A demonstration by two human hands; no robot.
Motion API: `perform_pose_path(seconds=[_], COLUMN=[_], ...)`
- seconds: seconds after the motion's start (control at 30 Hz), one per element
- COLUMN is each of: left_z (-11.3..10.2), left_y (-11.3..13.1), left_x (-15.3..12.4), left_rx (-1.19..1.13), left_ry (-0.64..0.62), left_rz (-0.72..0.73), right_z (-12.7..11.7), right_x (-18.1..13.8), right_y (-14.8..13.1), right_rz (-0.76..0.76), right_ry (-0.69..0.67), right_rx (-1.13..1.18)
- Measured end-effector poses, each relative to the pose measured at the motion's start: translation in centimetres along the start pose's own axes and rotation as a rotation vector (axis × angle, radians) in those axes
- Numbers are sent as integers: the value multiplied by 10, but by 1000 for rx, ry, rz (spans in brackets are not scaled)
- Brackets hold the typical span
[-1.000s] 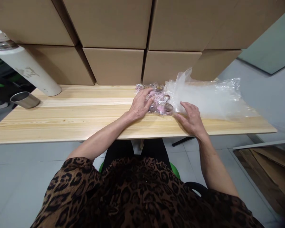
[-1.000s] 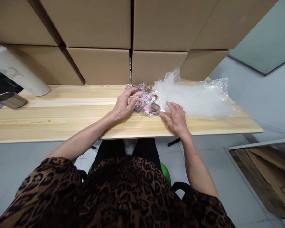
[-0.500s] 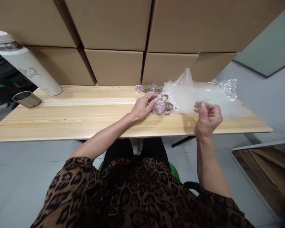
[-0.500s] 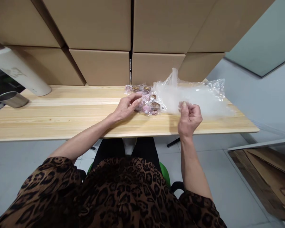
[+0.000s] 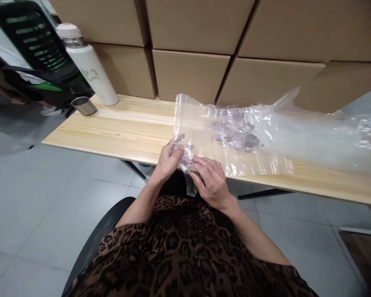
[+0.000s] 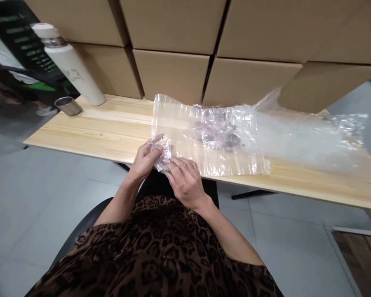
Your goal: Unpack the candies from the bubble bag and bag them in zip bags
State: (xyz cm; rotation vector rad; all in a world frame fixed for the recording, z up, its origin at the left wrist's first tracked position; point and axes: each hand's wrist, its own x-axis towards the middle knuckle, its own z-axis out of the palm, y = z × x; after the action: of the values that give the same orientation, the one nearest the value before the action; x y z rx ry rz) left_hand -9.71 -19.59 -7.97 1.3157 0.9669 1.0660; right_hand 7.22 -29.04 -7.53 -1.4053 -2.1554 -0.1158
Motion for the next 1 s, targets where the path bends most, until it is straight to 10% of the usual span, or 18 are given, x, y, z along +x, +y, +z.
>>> perform_pose_path(seconds=[0.3,0.43,0.67,0.83,1.0], left_z=[-124,-147,-135,-113,-60], left_y=[22,17,15,38,32], left_x=[-34,-46,-10,-9,-22], left_rx=[199,263,525,926,1026], left_ry=[505,644,432,592,125], left_rz=[61,64,80,328,377], right_z=[-4,-5,-16,-37,-44], right_x=[-18,-9,20,1,-4], right_y=[26,47,114,145,153], right_rz=[-68,-30,96,149,198], right_ry=[168,132,-88,84,65], right_rx=[109,71,-159,-124,-68])
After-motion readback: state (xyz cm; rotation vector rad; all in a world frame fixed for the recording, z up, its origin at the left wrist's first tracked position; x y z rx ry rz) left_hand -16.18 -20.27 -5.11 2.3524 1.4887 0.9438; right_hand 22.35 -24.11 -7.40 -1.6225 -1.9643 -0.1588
